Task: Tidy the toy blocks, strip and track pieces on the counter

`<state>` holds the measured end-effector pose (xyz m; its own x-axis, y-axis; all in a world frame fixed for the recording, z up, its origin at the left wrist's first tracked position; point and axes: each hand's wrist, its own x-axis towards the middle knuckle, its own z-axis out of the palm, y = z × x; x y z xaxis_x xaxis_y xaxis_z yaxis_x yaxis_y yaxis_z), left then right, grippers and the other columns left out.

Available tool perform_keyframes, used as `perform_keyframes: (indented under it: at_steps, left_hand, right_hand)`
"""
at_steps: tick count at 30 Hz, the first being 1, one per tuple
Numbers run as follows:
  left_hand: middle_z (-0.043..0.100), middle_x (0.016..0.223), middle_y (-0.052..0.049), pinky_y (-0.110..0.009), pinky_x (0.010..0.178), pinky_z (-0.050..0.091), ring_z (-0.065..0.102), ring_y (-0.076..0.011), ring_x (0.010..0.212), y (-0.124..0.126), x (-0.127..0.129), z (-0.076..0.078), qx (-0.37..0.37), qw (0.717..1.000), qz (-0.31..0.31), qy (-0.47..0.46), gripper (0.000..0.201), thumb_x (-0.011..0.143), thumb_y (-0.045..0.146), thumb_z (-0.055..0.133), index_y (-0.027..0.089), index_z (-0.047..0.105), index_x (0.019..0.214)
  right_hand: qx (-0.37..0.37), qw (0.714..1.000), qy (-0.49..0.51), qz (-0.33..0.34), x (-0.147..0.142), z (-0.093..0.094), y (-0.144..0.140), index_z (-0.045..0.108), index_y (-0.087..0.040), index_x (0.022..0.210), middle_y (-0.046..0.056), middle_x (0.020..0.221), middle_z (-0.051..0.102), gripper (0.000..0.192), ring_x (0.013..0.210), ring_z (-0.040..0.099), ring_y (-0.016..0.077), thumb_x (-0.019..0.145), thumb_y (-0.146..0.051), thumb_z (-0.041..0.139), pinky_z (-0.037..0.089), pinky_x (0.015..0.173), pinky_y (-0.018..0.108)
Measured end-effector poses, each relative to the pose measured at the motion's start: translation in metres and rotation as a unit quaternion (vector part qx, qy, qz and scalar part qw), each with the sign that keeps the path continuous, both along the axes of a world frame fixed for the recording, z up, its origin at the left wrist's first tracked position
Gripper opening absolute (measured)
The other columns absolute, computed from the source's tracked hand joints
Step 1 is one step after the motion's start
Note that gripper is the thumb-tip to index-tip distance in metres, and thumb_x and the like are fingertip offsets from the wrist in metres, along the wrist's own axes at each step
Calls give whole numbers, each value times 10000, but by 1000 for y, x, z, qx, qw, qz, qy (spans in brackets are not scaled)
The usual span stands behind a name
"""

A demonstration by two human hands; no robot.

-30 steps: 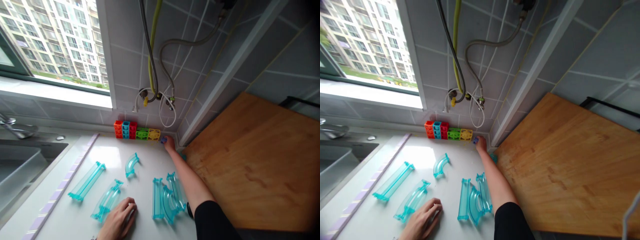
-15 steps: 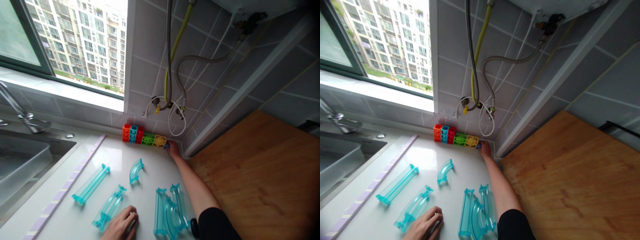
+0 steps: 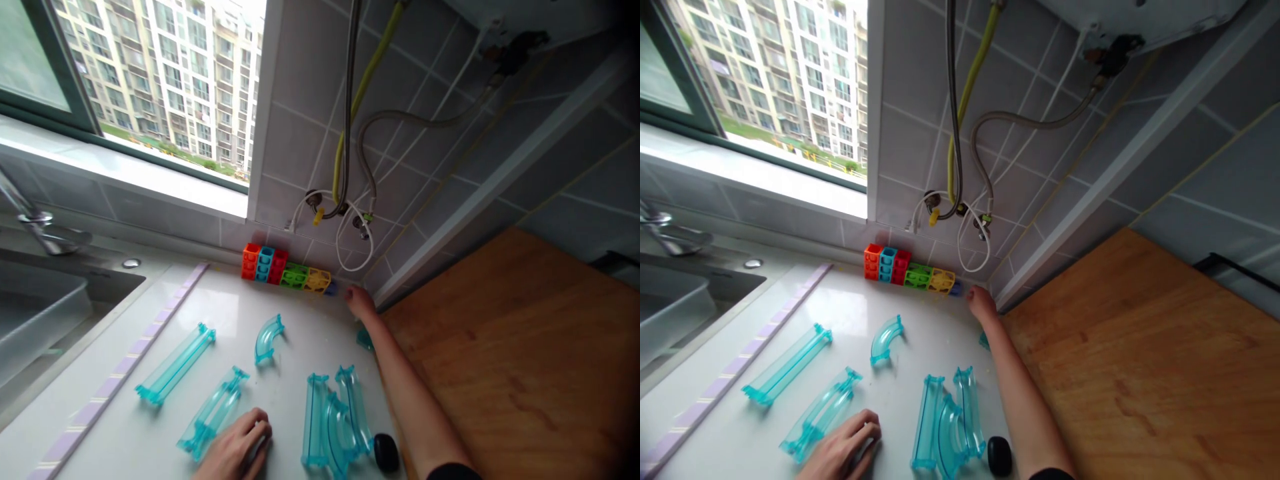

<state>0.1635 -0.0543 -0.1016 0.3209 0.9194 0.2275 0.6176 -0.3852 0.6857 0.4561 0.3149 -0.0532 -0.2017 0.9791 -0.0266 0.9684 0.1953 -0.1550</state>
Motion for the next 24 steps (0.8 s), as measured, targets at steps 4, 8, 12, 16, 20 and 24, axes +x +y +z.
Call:
perform_keyframes:
  at_steps: [4,8,12,16,20,24]
  left_hand:
    - [692,1064,-82,-302,796,594,732,-210,895,-1,-1,0,-10,1000,2,-13,107,1029,217,498,255,597,1018]
    - [693,1052,-75,-300,794,587,732,-210,894,-1,0,1,-11,1000,2,-18,112,1034,224,493,257,599,1015]
    - [689,1049,-81,-305,791,580,726,-213,900,-2,0,0,-18,1000,1,-5,134,1047,228,464,249,591,1011]
    - [686,1044,-78,-308,800,574,718,-213,899,-4,0,-1,-28,1000,4,-3,129,1048,234,467,248,589,1010]
    - [684,1036,-71,-305,803,570,715,-210,906,-3,0,-1,-38,999,4,-6,132,1054,240,461,250,584,1007]
    - [683,1032,-74,-303,800,568,714,-209,906,-2,-1,-1,-40,999,1,-6,143,1062,250,443,248,578,1015]
  right_hand:
    - [-106,988,-102,-51,32,8,-25,689,-180,1170,80,1202,707,247,1039,703,217,1007,-365,676,607,912,423]
    - [-176,967,-164,-79,40,4,-45,676,-171,1206,81,1218,701,273,1048,706,226,998,-348,692,614,906,432]
    - [-192,962,-177,-74,36,2,-53,668,-164,1225,89,1235,694,290,1062,704,233,996,-340,695,613,912,438]
    - [-181,971,-152,-43,24,2,-47,671,-171,1220,86,1238,694,278,1064,701,229,1003,-345,684,612,914,434]
    - [-154,981,-117,-19,4,2,-29,667,-180,1236,88,1263,686,285,1084,695,233,1008,-351,675,607,928,441]
    - [-109,990,-86,-12,-12,3,-2,665,-183,1239,88,1263,686,283,1068,697,226,1013,-353,668,611,916,432]
